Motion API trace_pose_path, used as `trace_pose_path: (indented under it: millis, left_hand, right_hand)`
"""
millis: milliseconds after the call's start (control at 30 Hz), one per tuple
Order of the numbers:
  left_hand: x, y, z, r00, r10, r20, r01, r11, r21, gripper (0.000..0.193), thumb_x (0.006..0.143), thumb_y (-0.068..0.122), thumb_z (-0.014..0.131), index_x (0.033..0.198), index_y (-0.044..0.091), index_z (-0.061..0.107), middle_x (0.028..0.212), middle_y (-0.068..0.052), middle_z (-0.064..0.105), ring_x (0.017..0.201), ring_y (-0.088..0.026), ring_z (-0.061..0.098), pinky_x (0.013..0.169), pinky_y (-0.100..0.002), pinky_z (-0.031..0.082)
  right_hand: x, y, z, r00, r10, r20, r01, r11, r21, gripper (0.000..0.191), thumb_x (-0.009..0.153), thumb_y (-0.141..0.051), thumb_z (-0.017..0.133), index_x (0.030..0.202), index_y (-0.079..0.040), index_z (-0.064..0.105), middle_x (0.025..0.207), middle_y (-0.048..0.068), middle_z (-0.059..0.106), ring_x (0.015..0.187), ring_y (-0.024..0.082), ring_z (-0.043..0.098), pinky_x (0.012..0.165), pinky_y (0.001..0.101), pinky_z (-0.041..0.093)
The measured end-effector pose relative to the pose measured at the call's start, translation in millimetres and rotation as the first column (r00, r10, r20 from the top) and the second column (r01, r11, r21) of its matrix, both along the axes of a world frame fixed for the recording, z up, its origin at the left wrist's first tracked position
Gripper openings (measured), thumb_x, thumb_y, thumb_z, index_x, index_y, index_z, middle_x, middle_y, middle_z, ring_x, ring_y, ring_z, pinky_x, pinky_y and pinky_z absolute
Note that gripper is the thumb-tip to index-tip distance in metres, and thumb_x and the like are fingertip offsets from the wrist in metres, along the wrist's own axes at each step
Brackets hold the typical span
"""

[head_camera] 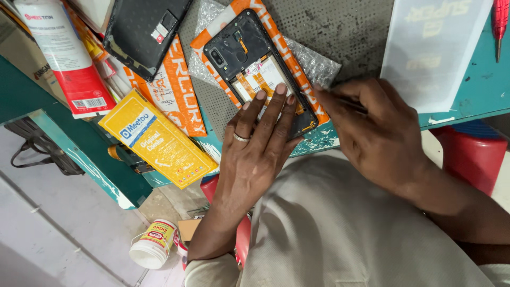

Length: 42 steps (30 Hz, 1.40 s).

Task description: The person works on a disassembled smartphone lying on a repair bench, pressing and prying at the frame and internal flex cable with their fingers and tweezers. They wipe the phone frame with a green cloth and use a small brush and tweezers to clean and reposition parts around the open device.

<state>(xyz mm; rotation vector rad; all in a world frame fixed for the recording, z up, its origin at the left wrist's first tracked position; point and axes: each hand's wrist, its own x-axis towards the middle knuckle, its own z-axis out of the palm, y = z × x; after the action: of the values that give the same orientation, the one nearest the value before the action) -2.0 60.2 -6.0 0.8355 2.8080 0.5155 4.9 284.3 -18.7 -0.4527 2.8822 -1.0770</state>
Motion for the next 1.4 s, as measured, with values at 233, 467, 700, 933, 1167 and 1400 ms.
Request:
trace_pose_path:
  millis: [233,467,700,933,1167,1400]
  left_hand:
    - [0.6,0.1,-2.8,0.999,-0.031,-0.009,0.031,0.999,-0.028,0.061,0.100,0.031,0.079,0.150,0.004,0.057,0.160,-0.011,0.048,0.146,-0.032,0.045,0.118,-0.047,0.043]
    - [4.8,0.2,-11.0,0.999,-0.037,-0.025,0.035,0.996,-0.077,0.060,0.103,0.033,0.078,0.152,0.006,0.057,0.161,-0.009,0.048,0.149,-0.030,0.041,0.120,-0.045,0.042]
    - [9.1,-1.7,-17.0,1.000,-0.022,-0.006,0.021,0.996,-0.087,0.061,0.103,0.036,0.077,0.153,0.008,0.057,0.161,-0.007,0.047,0.150,-0.029,0.039,0.120,-0.045,0.040]
    - [10.9,0.0,-15.1,1.000,0.004,-0.003,-0.005,0.997,-0.081,0.061,0.103,0.035,0.078,0.153,0.008,0.056,0.163,-0.006,0.044,0.151,-0.029,0.039,0.122,-0.045,0.040]
    - [8.0,-1.2,-14.9,1.000,-0.014,-0.006,0.014,0.997,-0.074,0.059,0.104,0.034,0.078,0.152,0.007,0.057,0.161,-0.007,0.046,0.150,-0.029,0.039,0.122,-0.045,0.040]
    - [8.1,-3.7,-14.8,1.000,-0.028,-0.001,0.027,0.996,-0.086,0.057,0.105,0.033,0.077,0.152,0.008,0.058,0.161,-0.008,0.047,0.150,-0.029,0.038,0.122,-0.045,0.039]
  right_hand:
    - [7.1,1.5,-17.0,0.999,0.042,-0.006,-0.042,0.999,0.022,0.060,0.079,0.003,0.072,0.137,-0.010,0.071,0.102,0.008,0.057,0.086,0.024,0.063,0.063,0.0354,0.052]
    - [5.1,-3.3,-19.2,0.998,0.062,-0.013,-0.061,0.995,0.081,0.064,0.078,0.004,0.070,0.140,-0.012,0.071,0.099,0.008,0.055,0.079,0.022,0.061,0.060,0.0345,0.051]
    - [4.5,-9.4,-21.1,0.999,0.042,-0.025,-0.040,0.996,0.083,0.059,0.085,0.002,0.071,0.142,-0.014,0.070,0.100,0.008,0.053,0.080,0.021,0.060,0.060,0.0337,0.051]
    - [8.9,-8.1,-19.6,0.999,0.037,-0.024,-0.034,0.993,0.116,0.065,0.079,0.002,0.072,0.141,-0.014,0.071,0.096,0.009,0.053,0.074,0.022,0.058,0.056,0.0354,0.050]
    - [7.0,-6.8,-20.2,0.999,0.049,-0.022,-0.046,0.991,0.127,0.065,0.081,0.001,0.072,0.144,-0.013,0.069,0.096,0.008,0.050,0.077,0.020,0.058,0.059,0.0339,0.050]
    - [2.0,-7.0,-16.4,0.997,0.068,-0.021,-0.064,0.988,0.144,0.065,0.072,0.000,0.071,0.137,-0.012,0.071,0.092,0.009,0.050,0.072,0.022,0.057,0.056,0.0337,0.050]
